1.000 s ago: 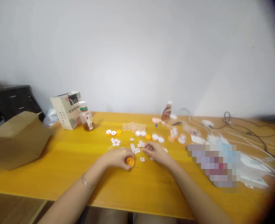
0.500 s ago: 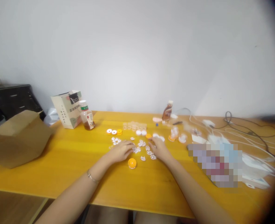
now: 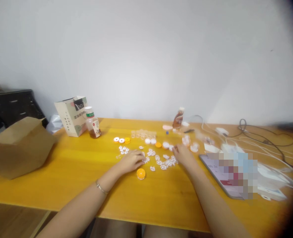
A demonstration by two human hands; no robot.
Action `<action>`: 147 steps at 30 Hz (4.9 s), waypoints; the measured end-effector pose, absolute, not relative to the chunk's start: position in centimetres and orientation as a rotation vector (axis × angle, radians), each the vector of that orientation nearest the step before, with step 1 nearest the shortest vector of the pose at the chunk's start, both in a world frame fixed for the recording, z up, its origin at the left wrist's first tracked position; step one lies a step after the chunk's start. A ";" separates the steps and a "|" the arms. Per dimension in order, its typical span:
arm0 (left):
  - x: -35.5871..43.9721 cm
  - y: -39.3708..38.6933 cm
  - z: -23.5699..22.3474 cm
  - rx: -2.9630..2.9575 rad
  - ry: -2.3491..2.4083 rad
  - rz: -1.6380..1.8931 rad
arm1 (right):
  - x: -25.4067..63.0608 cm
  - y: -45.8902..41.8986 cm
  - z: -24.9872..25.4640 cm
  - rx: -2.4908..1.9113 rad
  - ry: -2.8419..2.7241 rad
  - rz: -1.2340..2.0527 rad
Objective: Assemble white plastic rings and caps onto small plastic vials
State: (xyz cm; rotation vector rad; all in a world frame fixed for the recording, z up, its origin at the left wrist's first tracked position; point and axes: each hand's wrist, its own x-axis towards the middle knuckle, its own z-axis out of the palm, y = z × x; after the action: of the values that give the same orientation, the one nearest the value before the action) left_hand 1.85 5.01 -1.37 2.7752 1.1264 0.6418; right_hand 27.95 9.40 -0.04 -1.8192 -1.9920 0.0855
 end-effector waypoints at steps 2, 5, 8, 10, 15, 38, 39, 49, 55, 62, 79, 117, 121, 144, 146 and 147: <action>1.9 5.2 -1.5 2.787 1.126 0.639 | 28.2 9.2 0.2 -1.893 -1.998 0.153; 1.9 5.4 -1.6 2.806 1.135 0.632 | 27.6 8.8 0.3 -1.847 -2.041 0.249; 1.9 5.5 -1.6 2.812 1.149 0.632 | 26.5 8.3 0.3 -1.729 -2.102 0.369; 1.9 5.5 -1.6 2.812 1.153 0.631 | 25.8 8.0 0.4 -1.658 -2.108 0.433; 1.8 5.7 -1.6 2.808 1.164 0.629 | 25.4 7.8 0.6 -1.505 -2.040 0.493; 2.1 5.7 -1.6 2.836 1.134 0.609 | 25.5 8.4 -0.7 -1.468 -1.975 0.795; 2.1 5.7 -1.6 2.851 1.138 0.601 | 25.5 8.4 -0.5 -1.466 -1.961 0.787; 2.5 5.7 -1.7 2.925 1.170 0.597 | 24.8 8.2 0.0 -1.433 -1.857 0.641; 2.5 5.8 -1.8 2.946 1.173 0.574 | 24.1 8.1 -0.6 -1.322 -1.816 0.731; 2.5 5.8 -2.0 2.896 1.167 0.670 | 23.5 8.3 -1.4 -1.239 -1.819 0.789; 2.8 4.7 -0.7 2.520 0.916 1.239 | 20.7 6.2 -1.5 -0.989 -1.411 1.486; 3.4 5.1 -1.6 2.269 1.019 1.341 | 19.9 5.6 -1.8 -0.944 -1.230 1.624; 3.6 5.3 -1.7 2.149 1.077 1.290 | 19.9 5.6 -1.9 -0.961 -1.263 1.583; 4.1 4.8 -1.5 2.132 0.973 1.299 | 20.4 5.7 -1.3 -0.896 -1.352 1.567; 4.1 4.7 -1.5 2.148 0.939 1.283 | 20.3 5.8 -1.3 -0.902 -1.357 1.517; 4.1 4.7 -1.5 2.157 0.937 1.278 | 20.3 5.9 -1.4 -0.911 -1.350 1.491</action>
State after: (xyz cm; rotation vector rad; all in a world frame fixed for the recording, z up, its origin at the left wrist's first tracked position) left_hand 4.10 4.75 -1.48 2.1571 0.9367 1.2778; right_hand 20.34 5.88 -1.38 -0.9113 -1.3498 1.4908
